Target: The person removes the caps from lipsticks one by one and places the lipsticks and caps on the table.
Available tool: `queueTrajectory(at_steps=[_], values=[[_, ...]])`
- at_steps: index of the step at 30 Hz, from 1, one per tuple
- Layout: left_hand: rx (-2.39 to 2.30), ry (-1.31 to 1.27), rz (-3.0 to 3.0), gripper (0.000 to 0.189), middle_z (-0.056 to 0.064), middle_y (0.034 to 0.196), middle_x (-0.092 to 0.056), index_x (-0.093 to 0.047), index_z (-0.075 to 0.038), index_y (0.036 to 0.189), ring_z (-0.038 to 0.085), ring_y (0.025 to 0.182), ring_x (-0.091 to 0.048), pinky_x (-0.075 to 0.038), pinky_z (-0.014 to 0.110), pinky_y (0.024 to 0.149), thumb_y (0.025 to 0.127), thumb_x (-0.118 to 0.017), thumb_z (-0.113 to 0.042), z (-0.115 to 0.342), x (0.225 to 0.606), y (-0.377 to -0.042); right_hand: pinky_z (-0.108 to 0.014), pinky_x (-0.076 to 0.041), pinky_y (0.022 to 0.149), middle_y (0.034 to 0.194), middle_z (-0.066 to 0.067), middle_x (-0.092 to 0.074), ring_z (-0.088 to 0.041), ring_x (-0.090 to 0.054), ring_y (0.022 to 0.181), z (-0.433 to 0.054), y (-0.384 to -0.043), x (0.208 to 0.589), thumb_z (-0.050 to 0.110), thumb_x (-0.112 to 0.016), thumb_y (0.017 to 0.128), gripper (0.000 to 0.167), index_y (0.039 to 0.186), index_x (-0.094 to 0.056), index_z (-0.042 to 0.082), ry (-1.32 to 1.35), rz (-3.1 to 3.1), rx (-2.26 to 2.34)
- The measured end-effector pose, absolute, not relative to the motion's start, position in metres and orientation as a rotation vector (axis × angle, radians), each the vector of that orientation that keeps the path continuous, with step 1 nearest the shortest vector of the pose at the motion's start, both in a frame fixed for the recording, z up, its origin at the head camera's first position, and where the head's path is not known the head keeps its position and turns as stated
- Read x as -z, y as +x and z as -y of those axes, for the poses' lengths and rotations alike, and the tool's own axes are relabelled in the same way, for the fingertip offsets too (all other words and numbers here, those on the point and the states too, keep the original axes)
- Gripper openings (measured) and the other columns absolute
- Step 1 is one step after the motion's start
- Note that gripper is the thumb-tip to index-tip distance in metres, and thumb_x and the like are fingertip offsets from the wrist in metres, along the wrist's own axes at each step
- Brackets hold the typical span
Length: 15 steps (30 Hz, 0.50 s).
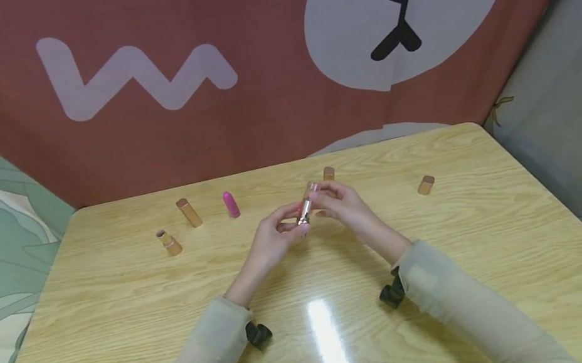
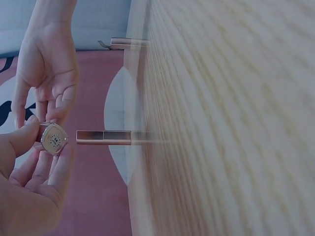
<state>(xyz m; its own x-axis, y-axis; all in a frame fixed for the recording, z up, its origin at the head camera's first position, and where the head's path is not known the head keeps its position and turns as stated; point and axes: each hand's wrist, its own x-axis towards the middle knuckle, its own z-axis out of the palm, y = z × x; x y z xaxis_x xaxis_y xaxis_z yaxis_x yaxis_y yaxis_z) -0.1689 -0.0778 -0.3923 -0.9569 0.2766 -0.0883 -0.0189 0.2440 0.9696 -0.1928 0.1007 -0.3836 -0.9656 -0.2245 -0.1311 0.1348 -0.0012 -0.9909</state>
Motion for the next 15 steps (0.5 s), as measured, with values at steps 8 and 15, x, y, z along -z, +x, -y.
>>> queueTrajectory(at_steps=[8, 15], values=[[-1.748, 0.243, -2.314, 0.045, 0.016, 0.123, -0.061, -0.056, -0.010, 0.132, 0.031, 0.105, -0.066, -0.058, 0.034, 0.083, 0.088, -0.068, -0.008, 0.082, 0.394, -0.169, -0.020, -0.054, 0.083, 0.097, 0.008, -0.063, -0.003, -0.064, 0.089, -0.106, -0.195, 0.381, 0.018, -0.054, 0.097, 0.044, 0.133, -0.043, -0.004, -0.028, -1.959, 2.173], [-1.767, 0.200, -2.321, 0.047, 0.017, 0.123, -0.058, -0.055, -0.008, 0.133, 0.031, 0.108, -0.064, -0.057, 0.033, 0.085, 0.088, -0.068, -0.007, 0.089, 0.393, -0.170, -0.017, -0.054, 0.081, 0.095, 0.009, -0.061, -0.002, -0.063, 0.087, -0.115, -0.199, 0.381, 0.017, -0.054, 0.097, 0.039, 0.129, -0.044, -0.003, 0.014, -1.972, 2.196]])
